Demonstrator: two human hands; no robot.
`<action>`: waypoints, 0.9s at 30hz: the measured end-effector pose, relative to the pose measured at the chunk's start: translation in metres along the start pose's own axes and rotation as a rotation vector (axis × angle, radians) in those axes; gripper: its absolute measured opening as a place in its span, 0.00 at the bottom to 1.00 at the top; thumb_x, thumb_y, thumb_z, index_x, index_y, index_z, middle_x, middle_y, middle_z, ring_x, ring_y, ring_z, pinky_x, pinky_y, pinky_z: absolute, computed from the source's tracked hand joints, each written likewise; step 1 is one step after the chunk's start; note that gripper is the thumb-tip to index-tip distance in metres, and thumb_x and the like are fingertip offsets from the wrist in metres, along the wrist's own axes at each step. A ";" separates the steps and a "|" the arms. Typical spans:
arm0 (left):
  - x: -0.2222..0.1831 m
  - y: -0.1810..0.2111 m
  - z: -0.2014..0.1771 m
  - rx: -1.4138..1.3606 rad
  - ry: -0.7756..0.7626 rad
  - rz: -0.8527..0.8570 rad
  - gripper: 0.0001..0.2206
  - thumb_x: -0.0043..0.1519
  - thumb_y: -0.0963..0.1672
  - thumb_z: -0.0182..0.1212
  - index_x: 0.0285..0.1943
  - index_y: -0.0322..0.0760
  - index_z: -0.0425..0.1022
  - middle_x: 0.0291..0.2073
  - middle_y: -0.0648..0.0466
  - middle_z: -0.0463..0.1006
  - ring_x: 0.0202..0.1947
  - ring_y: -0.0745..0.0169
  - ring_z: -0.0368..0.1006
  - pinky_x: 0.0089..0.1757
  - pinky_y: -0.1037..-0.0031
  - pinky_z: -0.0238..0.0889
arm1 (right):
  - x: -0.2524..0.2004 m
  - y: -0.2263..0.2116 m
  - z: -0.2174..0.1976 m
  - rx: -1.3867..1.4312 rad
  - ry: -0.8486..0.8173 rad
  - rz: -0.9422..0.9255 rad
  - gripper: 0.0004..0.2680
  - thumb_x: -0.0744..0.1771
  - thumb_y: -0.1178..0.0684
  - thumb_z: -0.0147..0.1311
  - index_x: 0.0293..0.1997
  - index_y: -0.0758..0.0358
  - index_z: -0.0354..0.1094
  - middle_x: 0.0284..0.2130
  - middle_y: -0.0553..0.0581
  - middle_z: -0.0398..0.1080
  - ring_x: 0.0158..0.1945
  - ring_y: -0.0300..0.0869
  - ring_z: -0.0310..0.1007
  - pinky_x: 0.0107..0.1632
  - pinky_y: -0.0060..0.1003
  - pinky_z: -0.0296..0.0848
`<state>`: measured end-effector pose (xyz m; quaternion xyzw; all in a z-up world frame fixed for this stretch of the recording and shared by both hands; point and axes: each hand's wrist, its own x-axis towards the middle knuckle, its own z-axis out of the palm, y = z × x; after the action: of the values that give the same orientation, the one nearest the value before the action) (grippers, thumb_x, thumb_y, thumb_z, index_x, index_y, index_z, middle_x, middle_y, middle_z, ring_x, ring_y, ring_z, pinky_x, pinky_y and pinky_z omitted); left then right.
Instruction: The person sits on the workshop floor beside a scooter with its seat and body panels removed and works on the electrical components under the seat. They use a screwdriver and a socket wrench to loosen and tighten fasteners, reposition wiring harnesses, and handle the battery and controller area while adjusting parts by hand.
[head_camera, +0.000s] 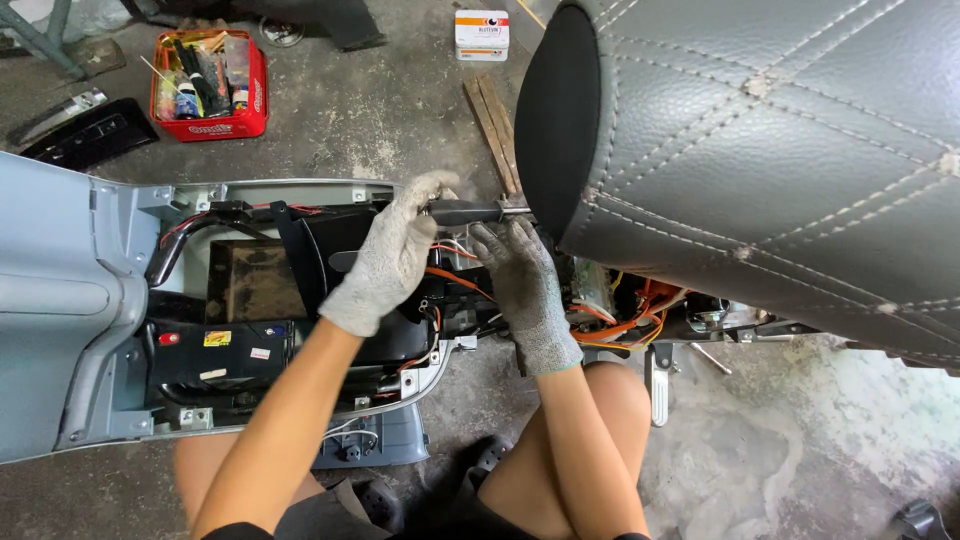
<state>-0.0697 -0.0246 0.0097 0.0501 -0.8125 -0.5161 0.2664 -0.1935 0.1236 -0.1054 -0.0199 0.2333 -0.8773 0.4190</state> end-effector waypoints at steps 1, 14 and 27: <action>-0.003 -0.009 0.008 -0.015 0.096 -0.104 0.23 0.74 0.57 0.41 0.59 0.40 0.70 0.43 0.48 0.78 0.47 0.62 0.76 0.50 0.69 0.70 | 0.001 0.000 0.000 -0.029 -0.011 0.000 0.10 0.70 0.55 0.53 0.57 0.63 0.64 0.54 0.61 0.70 0.64 0.56 0.69 0.66 0.52 0.68; 0.012 -0.005 0.035 0.489 0.378 -0.483 0.32 0.77 0.55 0.37 0.34 0.34 0.83 0.17 0.45 0.75 0.23 0.47 0.76 0.31 0.58 0.68 | -0.006 -0.004 0.035 -0.033 0.009 0.031 0.20 0.71 0.50 0.53 0.71 0.63 0.57 0.57 0.57 0.68 0.60 0.46 0.68 0.66 0.43 0.68; -0.015 -0.002 0.015 -1.270 0.095 -0.849 0.29 0.71 0.53 0.40 0.32 0.29 0.80 0.09 0.54 0.67 0.08 0.61 0.58 0.20 0.70 0.57 | 0.002 0.013 0.036 0.001 -0.198 -0.106 0.21 0.70 0.52 0.57 0.71 0.62 0.53 0.66 0.59 0.61 0.67 0.45 0.64 0.69 0.43 0.67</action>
<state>-0.0644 -0.0077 -0.0027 0.2174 -0.2587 -0.9394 0.0576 -0.1770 0.1011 -0.0790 -0.1186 0.1889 -0.8921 0.3929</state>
